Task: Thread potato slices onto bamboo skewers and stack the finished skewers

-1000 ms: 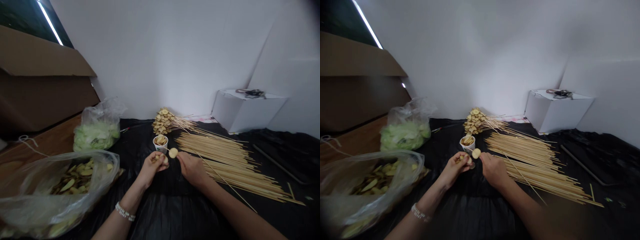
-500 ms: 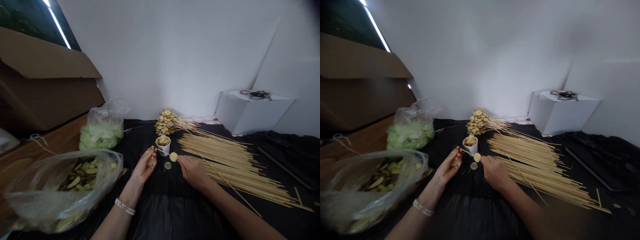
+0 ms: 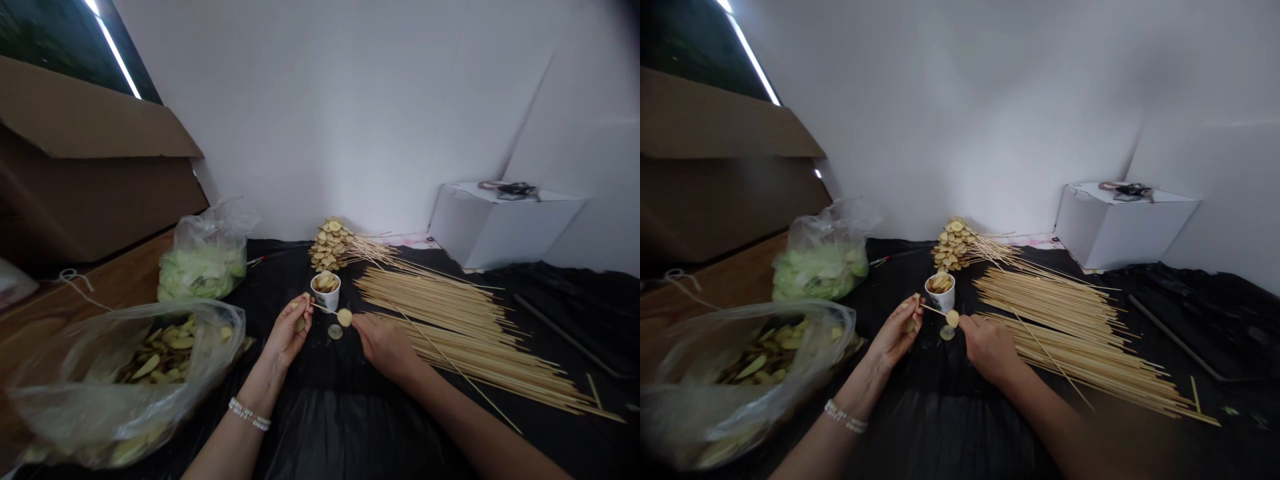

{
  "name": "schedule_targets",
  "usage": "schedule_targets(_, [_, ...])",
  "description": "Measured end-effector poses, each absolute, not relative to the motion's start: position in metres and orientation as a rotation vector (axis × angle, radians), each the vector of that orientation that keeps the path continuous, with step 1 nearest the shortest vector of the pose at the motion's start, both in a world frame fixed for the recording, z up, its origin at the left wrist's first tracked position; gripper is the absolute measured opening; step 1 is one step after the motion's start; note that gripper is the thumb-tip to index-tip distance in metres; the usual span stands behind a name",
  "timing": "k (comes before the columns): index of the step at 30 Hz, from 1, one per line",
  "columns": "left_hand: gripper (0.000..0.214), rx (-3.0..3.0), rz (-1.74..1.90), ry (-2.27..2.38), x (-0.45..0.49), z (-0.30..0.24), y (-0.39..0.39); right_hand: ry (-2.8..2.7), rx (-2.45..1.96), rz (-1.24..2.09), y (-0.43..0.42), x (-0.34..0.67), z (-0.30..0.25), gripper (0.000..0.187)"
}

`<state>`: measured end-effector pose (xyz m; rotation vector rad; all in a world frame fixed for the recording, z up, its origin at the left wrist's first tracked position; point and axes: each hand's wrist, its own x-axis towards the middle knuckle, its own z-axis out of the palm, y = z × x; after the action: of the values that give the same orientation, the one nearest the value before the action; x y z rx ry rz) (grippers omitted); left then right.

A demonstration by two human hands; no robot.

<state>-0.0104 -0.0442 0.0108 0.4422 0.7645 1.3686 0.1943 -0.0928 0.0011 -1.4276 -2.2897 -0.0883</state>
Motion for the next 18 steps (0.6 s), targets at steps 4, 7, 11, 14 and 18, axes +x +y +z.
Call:
schedule_targets(4, [0.012,0.559,1.441,0.848,-0.009,0.010,-0.044,-2.296,-1.473,-0.047,-0.094,0.194,0.002,0.023])
schedule_targets(7, [0.020,0.643,1.486,0.882,-0.008,0.009,-0.045,-2.296,-1.506,-0.034,-0.095,0.192,0.002,0.022])
schedule_targets(11, [0.031,0.716,1.503,0.929,-0.007,0.007,-0.046,-2.290,-1.528,-0.042,-0.096,0.191,0.002,0.023])
schedule_targets(14, [0.032,0.811,1.507,0.973,-0.006,0.003,-0.045,-2.288,-1.547,-0.029,-0.097,0.190,0.000,0.023])
schedule_targets(18, [0.031,0.956,1.531,1.041,-0.006,-0.002,-0.044,-2.277,-1.555,0.000,-0.097,0.189,-0.005,0.023])
